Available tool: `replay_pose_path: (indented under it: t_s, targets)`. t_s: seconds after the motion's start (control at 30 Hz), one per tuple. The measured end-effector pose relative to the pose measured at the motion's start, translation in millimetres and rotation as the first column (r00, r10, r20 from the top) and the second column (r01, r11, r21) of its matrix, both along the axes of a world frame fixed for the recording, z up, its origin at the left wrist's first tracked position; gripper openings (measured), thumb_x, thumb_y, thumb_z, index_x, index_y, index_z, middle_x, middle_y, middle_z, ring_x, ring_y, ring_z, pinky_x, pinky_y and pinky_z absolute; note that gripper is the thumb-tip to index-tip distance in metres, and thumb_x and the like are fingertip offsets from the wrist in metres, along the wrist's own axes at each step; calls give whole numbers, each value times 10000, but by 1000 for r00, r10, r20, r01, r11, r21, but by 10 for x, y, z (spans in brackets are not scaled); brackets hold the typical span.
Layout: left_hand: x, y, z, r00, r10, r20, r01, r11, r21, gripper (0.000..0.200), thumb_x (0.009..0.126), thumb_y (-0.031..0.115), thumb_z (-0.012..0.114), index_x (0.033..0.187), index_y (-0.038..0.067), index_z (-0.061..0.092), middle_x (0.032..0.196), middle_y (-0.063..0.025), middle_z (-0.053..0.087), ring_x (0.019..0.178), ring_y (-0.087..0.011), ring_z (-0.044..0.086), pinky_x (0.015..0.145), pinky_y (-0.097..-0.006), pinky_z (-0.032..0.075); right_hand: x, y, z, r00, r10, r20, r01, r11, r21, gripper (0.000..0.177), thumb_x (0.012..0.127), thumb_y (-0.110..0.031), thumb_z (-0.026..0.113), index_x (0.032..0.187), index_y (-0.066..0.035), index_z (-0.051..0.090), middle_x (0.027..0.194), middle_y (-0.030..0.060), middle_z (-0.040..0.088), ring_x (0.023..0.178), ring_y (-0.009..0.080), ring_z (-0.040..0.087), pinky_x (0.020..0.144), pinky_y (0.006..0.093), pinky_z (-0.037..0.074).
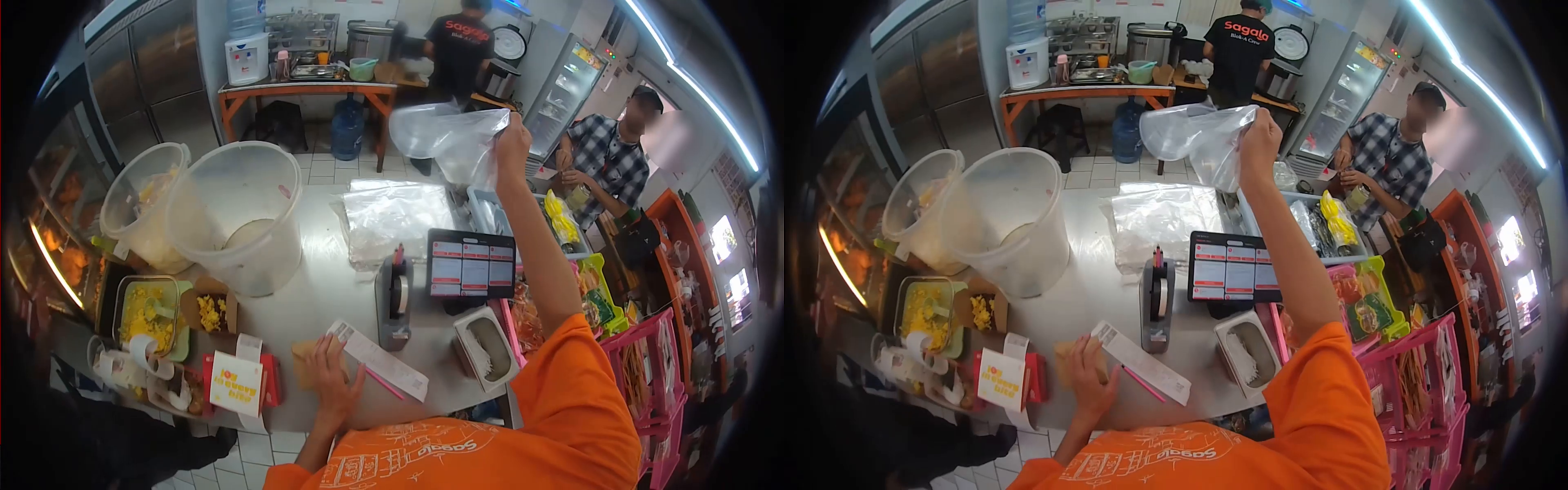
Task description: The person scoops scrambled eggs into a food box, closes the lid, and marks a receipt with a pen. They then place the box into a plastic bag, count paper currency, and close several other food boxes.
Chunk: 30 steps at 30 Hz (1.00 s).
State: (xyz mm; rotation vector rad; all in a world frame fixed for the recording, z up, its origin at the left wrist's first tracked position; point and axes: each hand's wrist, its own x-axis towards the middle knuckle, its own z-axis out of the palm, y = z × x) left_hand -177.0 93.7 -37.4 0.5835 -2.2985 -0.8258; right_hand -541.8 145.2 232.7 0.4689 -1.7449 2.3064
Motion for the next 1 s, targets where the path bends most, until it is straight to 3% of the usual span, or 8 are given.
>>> replay_pose_path:
  t_s: [0.13,0.23,0.3,0.43,0.67,0.83,0.93,1.0]
  targets:
    - [-120,293,135,901,-90,-424,328,781,531,693,766,254,710,1330,37,371,1392,-173,379,1308,-321,361,1083,-474,272,717,700,64,926,376,31,-374,926,-49,353,922,-351,466,758,-62,583,620,26,512,526,100,520,467,250,411]
    - [-180,565,386,708,3,-706,638,424,642,859,775,391,709,1413,42,250,1440,-169,327,1344,-314,319,1081,-469,285,1258,1527,-454,179,978,107,-887,208,-412,172,912,-145,530,1067,-70,527,717,6,539,544,76,531,444,205,425]
    - [-48,826,501,522,52,-851,820,245,518,953,771,482,701,1450,53,188,1469,-167,294,1365,-311,289,1084,-473,283,2257,1872,-373,662,622,418,-612,771,-177,183,913,-283,538,866,-108,570,666,14,569,501,120,531,424,244,421]
    - [531,1647,904,117,-30,-993,860,-497,116,1153,695,517,767,1477,35,70,1492,-166,247,1373,-294,273,1080,-460,312,2776,2722,-1141,560,698,446,-581,715,-388,215,891,-246,570,1013,-70,589,806,59,625,695,149,615,564,248,496]
    - [1860,2404,185,849,-92,-521,525,30,850,578,738,177,789,1226,23,518,984,-43,622,880,-118,599,706,-250,507,3154,3540,-1845,601,735,315,-572,670,-473,348,857,-178,602,1132,26,544,904,100,627,787,155,614,662,266,531]
    - [2344,2689,609,884,-237,-402,460,294,838,554,757,110,758,1244,39,504,1028,-46,620,813,-109,588,645,-225,477,3390,3667,-1853,183,981,-57,-107,-38,-994,131,939,-171,499,914,-64,570,807,43,589,664,100,567,563,199,492]
    - [2628,2584,265,917,-231,-325,395,420,817,299,826,42,668,1118,49,602,959,-40,643,791,-99,588,681,-251,479,3469,3608,-2201,525,851,3,-504,313,-805,235,905,-176,523,1054,0,564,807,76,591,674,137,582,614,255,513]
    - [2945,2407,-26,857,-33,-515,489,370,790,214,885,106,619,1086,33,614,969,-40,646,860,-105,597,759,-261,482,3699,3433,-2068,408,912,-46,-433,149,-889,224,911,-178,512,1039,-2,565,807,76,592,667,145,583,613,258,511]
